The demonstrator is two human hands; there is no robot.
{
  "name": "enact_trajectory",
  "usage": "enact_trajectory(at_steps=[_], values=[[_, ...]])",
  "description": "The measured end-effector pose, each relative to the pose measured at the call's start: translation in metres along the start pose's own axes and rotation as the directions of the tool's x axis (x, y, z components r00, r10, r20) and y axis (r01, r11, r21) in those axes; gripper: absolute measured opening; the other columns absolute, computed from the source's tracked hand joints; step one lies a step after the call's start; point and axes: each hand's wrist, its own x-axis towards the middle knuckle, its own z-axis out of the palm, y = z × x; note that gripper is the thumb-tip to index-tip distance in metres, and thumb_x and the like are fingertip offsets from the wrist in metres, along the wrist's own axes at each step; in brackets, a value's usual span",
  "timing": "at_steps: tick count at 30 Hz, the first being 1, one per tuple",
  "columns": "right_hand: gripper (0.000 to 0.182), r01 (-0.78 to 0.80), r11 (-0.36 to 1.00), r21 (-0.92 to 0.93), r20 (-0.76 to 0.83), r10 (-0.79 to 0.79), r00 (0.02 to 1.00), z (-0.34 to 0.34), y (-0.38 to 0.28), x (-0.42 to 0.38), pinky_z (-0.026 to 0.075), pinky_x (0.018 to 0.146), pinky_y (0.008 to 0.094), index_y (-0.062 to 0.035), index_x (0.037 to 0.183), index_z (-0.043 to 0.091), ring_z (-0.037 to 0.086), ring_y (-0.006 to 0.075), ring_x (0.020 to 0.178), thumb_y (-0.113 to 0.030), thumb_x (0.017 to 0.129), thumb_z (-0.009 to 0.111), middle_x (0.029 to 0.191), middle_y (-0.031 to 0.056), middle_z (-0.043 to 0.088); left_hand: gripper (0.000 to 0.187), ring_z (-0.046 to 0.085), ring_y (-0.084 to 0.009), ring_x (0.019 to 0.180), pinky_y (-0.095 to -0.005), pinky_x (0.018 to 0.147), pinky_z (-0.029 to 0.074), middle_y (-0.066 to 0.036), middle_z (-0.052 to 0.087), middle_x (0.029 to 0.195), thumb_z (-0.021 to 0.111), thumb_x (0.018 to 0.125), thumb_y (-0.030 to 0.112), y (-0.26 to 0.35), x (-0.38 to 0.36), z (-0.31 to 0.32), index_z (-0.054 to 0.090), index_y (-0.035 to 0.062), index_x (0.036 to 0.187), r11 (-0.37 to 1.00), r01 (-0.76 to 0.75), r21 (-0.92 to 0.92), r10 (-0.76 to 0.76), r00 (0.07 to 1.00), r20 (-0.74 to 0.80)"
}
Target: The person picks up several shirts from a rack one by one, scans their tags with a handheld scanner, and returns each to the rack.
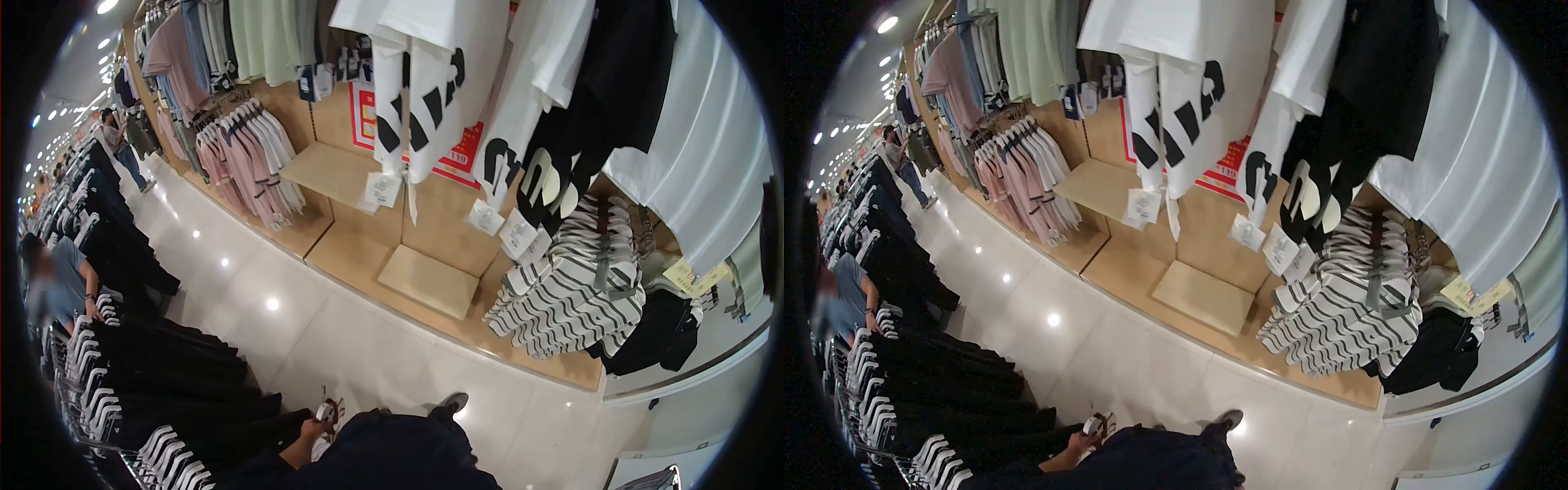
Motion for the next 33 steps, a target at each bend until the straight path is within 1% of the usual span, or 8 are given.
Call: enact_trajectory(at_steps=[2,5,10,15,19,26,30,33], values=[[0.026,0.066,0.995,0.069,-0.032,-0.063,0.997,-0.012,0.003,0.013,0.045,0.054,0.0384,-0.0037,0.080,0.068,0.058,0.0192,0.059,-0.029,0.085,0.066,0.066,0.0061,0.061,0.060,0.073,-0.0265,0.093,-0.0397,0.081,0.055,-0.018,0.075,0.096,0.086,0.060,0.046,0.033,-0.005,-0.005,0.077,-0.0028,0.094,0.970,-0.098,0.224,0.091,0.995,0.041],[0.028,0.177,0.963,0.203,-0.087,-0.162,0.983,-0.042,0.009,0.046,0.044,0.055,0.0387,-0.0032,0.080,0.068,0.057,0.0190,0.061,-0.030,0.084,0.066,0.066,0.0061,0.060,0.061,0.072,-0.0311,0.094,-0.0414,0.082,0.053,-0.021,0.074,0.095,0.087,0.062,0.041,0.035,0.038,0.024,0.073,-0.0019,0.103,0.930,-0.364,-0.052,0.353,0.923,-0.152],[0.023,-0.009,0.904,0.426,0.003,0.008,1.000,-0.109,-0.113,0.060,0.048,0.051,0.0315,-0.0027,0.087,0.063,0.059,0.0167,0.054,-0.022,0.083,0.075,0.072,0.0081,0.063,0.048,0.068,-0.0165,0.074,-0.0353,0.068,0.052,-0.012,0.074,0.082,0.080,0.082,0.036,0.161,-0.035,0.044,0.072,-0.0077,0.100,0.949,-0.311,-0.049,0.300,0.941,-0.153],[0.023,0.047,0.975,0.215,0.082,-0.066,0.994,-0.167,-0.129,0.102,0.050,0.057,0.0350,-0.0024,0.084,0.066,0.063,0.0194,0.060,-0.023,0.084,0.076,0.074,0.0079,0.067,0.033,0.066,-0.0130,0.074,-0.0315,0.068,0.052,-0.007,0.074,0.084,0.080,0.085,0.024,0.241,-0.070,0.103,0.073,-0.0049,0.097,0.945,-0.322,-0.059,0.312,0.939,-0.143],[0.028,-0.046,0.989,0.138,0.134,0.028,0.991,-0.212,-0.115,0.135,0.052,0.064,0.0373,-0.0013,0.090,0.069,0.066,0.0215,0.069,-0.027,0.083,0.078,0.078,0.0089,0.070,0.032,0.067,-0.0143,0.079,-0.0309,0.074,0.053,-0.009,0.073,0.091,0.075,0.089,0.020,0.331,-0.134,0.164,0.066,-0.0035,0.109,0.817,-0.508,-0.272,0.501,0.860,-0.098],[0.024,-0.175,0.906,0.385,0.110,0.143,0.984,-0.281,-0.078,0.179,0.050,0.047,0.0336,-0.0057,0.089,0.060,0.057,0.0177,0.052,-0.014,0.081,0.080,0.071,0.0056,0.060,0.030,0.058,-0.0238,0.081,-0.0373,0.076,0.048,-0.014,0.063,0.088,0.068,0.095,0.025,0.483,-0.155,0.233,0.054,-0.0008,0.102,0.629,-0.773,-0.085,0.768,0.634,-0.089],[0.023,0.025,0.985,0.169,0.064,-0.036,0.997,-0.339,-0.152,0.154,0.047,0.049,0.0317,-0.0027,0.083,0.065,0.058,0.0134,0.054,-0.018,0.079,0.081,0.065,0.0048,0.063,0.032,0.058,-0.0306,0.079,-0.0398,0.076,0.047,-0.017,0.062,0.087,0.066,0.096,0.028,0.578,-0.173,0.247,0.052,0.0001,0.103,0.576,-0.817,0.022,0.815,0.571,-0.099],[0.019,0.259,0.908,0.329,0.083,-0.301,0.950,-0.367,-0.235,0.130,0.047,0.053,0.0307,-0.0004,0.084,0.067,0.059,0.0124,0.056,-0.016,0.083,0.078,0.067,0.0056,0.065,0.031,0.059,-0.0349,0.081,-0.0419,0.078,0.048,-0.019,0.064,0.090,0.065,0.096,0.027,0.622,-0.155,0.255,0.052,-0.0002,0.104,0.514,-0.856,0.057,0.855,0.507,-0.110]])
